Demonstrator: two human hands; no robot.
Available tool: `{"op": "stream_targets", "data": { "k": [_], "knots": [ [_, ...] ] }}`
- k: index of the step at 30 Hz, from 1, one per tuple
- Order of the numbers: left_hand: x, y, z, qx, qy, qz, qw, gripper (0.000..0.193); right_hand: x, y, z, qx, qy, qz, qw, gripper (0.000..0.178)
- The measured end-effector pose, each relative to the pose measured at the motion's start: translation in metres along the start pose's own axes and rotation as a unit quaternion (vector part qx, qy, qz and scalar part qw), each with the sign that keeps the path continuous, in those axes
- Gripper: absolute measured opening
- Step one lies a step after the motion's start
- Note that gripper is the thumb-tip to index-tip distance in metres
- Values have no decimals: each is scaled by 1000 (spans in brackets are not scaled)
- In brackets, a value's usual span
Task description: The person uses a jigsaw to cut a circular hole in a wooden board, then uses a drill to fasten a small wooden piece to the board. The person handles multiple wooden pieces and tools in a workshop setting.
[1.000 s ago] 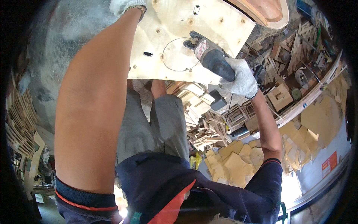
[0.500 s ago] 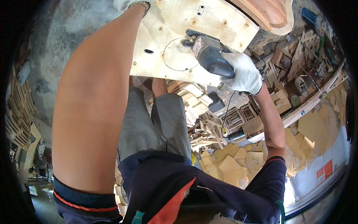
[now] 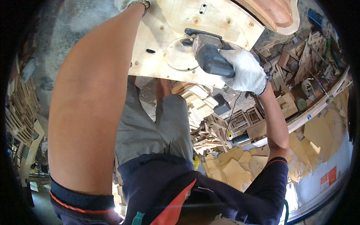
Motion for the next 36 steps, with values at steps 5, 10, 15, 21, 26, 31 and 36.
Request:
{"op": "stream_targets", "data": {
  "k": [5, 10, 15, 21, 26, 31, 36],
  "knots": [
    [1, 3, -5, -15, 23, 10, 1000, 48, 1, 4, -4, 48, -34, -19, 998, 41],
    [1, -1, -2, 34, 39, -15, 999, 42, -10, 15, -27, 28, 30, -108, 993, 44],
    [-3, 1, -3, 42, 91, 7, 995, 61, -43, 45, -3, 182, -74, -184, 963, 46],
    [-5, -3, 2, 60, 125, 17, 990, 53, -71, 56, 9, 292, -242, -351, 856, 42],
    [-7, -7, 5, 77, 134, 17, 988, 53, -61, 47, 3, 245, -331, -359, 838, 26],
    [-8, -7, 6, 67, 130, 19, 989, 54, -48, 41, -1, 245, -344, -351, 836, 28],
    [-7, -9, 9, 61, 124, 16, 990, 56, -45, 36, -6, 248, -314, -361, 843, 39]
  ]
}}
Point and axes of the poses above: each hand's wrist, its own x-axis towards the middle knuckle, its own z-axis out of the back of the hand, y = z × x, the point moved 10 cm from there along x, towards the middle knuckle, and after that the axes turned 6 degrees about x, right-handed, at the moved point
